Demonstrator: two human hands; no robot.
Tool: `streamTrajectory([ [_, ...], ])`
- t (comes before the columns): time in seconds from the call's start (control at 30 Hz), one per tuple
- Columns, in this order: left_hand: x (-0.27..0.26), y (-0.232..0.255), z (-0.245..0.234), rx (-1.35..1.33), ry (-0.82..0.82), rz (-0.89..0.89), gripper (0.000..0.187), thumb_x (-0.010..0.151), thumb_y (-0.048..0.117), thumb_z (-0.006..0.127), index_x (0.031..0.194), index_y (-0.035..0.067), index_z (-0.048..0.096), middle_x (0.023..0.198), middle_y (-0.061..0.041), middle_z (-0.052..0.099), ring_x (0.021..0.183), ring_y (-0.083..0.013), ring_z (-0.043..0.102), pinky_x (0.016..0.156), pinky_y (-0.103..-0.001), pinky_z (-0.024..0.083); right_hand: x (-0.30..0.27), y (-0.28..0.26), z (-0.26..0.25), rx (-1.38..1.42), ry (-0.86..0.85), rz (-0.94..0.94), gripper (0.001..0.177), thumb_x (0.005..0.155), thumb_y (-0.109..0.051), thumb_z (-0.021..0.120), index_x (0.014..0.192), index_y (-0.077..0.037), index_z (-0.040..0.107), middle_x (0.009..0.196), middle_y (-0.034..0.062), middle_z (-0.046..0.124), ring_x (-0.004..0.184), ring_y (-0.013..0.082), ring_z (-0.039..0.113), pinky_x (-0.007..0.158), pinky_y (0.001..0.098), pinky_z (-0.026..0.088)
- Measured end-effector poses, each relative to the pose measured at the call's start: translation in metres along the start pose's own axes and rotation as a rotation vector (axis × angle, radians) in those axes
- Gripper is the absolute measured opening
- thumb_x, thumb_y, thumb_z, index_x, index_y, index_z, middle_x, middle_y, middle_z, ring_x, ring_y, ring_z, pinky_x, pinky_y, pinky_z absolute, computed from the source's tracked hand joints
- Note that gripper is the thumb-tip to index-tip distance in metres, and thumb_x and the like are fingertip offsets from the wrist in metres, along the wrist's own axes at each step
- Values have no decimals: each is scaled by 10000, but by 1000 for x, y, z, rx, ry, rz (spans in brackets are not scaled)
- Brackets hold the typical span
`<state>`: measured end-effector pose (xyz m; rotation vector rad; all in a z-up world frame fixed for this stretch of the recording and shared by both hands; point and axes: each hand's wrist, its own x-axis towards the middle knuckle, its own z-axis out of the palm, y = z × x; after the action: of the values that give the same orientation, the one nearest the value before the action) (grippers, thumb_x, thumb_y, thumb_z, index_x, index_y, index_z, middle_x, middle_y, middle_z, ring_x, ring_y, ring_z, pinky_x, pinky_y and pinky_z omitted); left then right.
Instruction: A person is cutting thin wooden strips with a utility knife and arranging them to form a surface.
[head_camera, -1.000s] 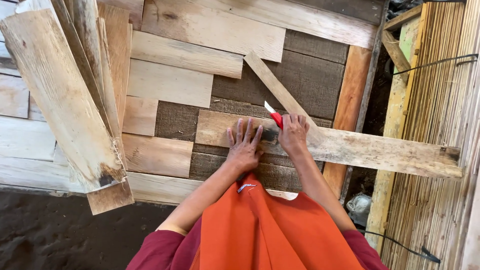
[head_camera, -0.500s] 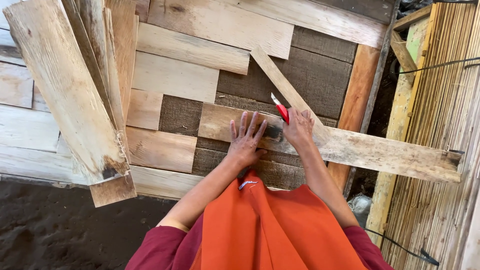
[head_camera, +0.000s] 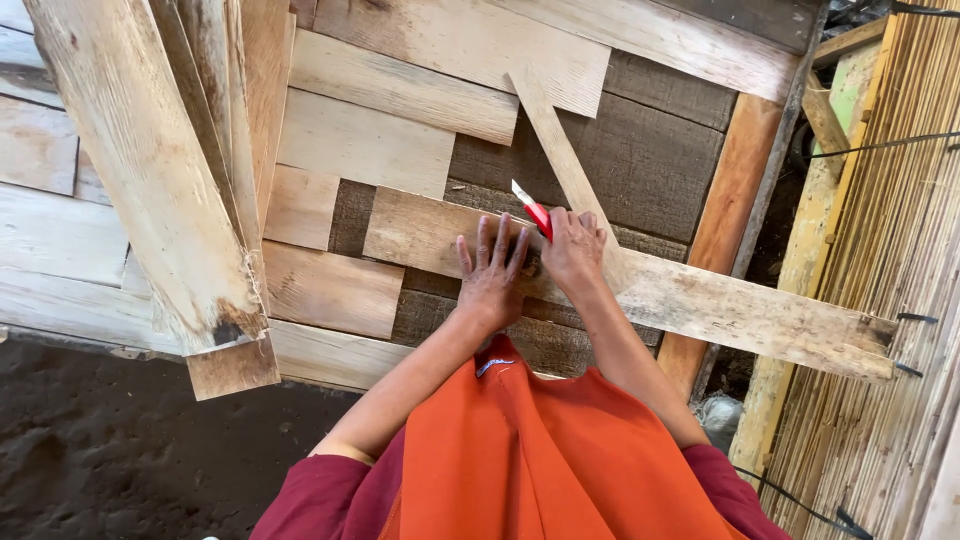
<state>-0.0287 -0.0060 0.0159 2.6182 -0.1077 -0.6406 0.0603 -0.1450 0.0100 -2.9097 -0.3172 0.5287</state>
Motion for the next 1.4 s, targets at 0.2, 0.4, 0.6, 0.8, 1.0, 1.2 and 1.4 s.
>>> streamTrajectory([
  [0.2, -3, -6, -1, -4, -18, -32, 1152, 797, 451, 777, 1659, 167, 68, 1709, -159, -132, 1529, -479, -174, 1184, -743, -26, 11, -6, 28, -28, 2, 8, 304, 879, -254, 606, 1158, -147, 547, 1195, 94, 631, 1178, 311, 478, 950, 519, 408],
  [0.4, -7, -15, 2, -27, 23, -44, 1164, 791, 480, 786, 1657, 162, 75, 1707, -165, -132, 1529, -486, -162, 1180, -749, -24, 20, -11, 48, -90, 36, -13, 276, 862, -277, 620, 1105, -171, 544, 1096, 65, 618, 1139, 300, 496, 915, 506, 415],
  [0.6, -7, -21, 4, -46, 22, -57, 1161, 788, 495, 786, 1659, 179, 86, 1708, -162, -128, 1527, -487, -161, 1170, -760, -38, 20, -17, 50, -81, 47, -4, 310, 859, -290, 640, 1125, -162, 542, 1116, 75, 597, 1153, 309, 483, 923, 515, 411],
  [0.8, -9, -23, -1, -61, 11, -74, 1146, 797, 480, 778, 1658, 172, 87, 1707, -167, -130, 1525, -496, -159, 1164, -765, -40, 20, -24, 46, -71, 52, -18, 319, 843, -288, 668, 1101, -138, 556, 1113, 85, 541, 1117, 329, 485, 910, 518, 409],
  [1.0, -9, -28, -3, -67, 18, -87, 1148, 788, 489, 783, 1657, 176, 101, 1709, -172, -111, 1530, -496, -140, 1165, -769, -24, 25, -25, 54, -70, 63, -42, 341, 838, -291, 675, 1120, -146, 549, 1106, 77, 524, 1117, 328, 488, 913, 518, 409],
  [1.2, -9, -34, -6, -87, 7, -88, 1163, 789, 522, 781, 1657, 168, 94, 1707, -177, -120, 1526, -504, -152, 1167, -766, -27, 31, -23, 67, -56, 92, -62, 332, 823, -268, 673, 1104, -142, 550, 1102, 86, 516, 1119, 342, 479, 916, 527, 398],
  [1.4, -6, -38, 3, -104, 6, -88, 1184, 781, 625, 758, 1657, 166, 108, 1710, -189, -87, 1530, -502, -145, 1154, -764, -54, 31, -9, 59, -81, 190, 39, 381, 808, -218, 712, 1149, -121, 572, 1245, 133, 511, 1237, 379, 412, 954, 540, 405],
])
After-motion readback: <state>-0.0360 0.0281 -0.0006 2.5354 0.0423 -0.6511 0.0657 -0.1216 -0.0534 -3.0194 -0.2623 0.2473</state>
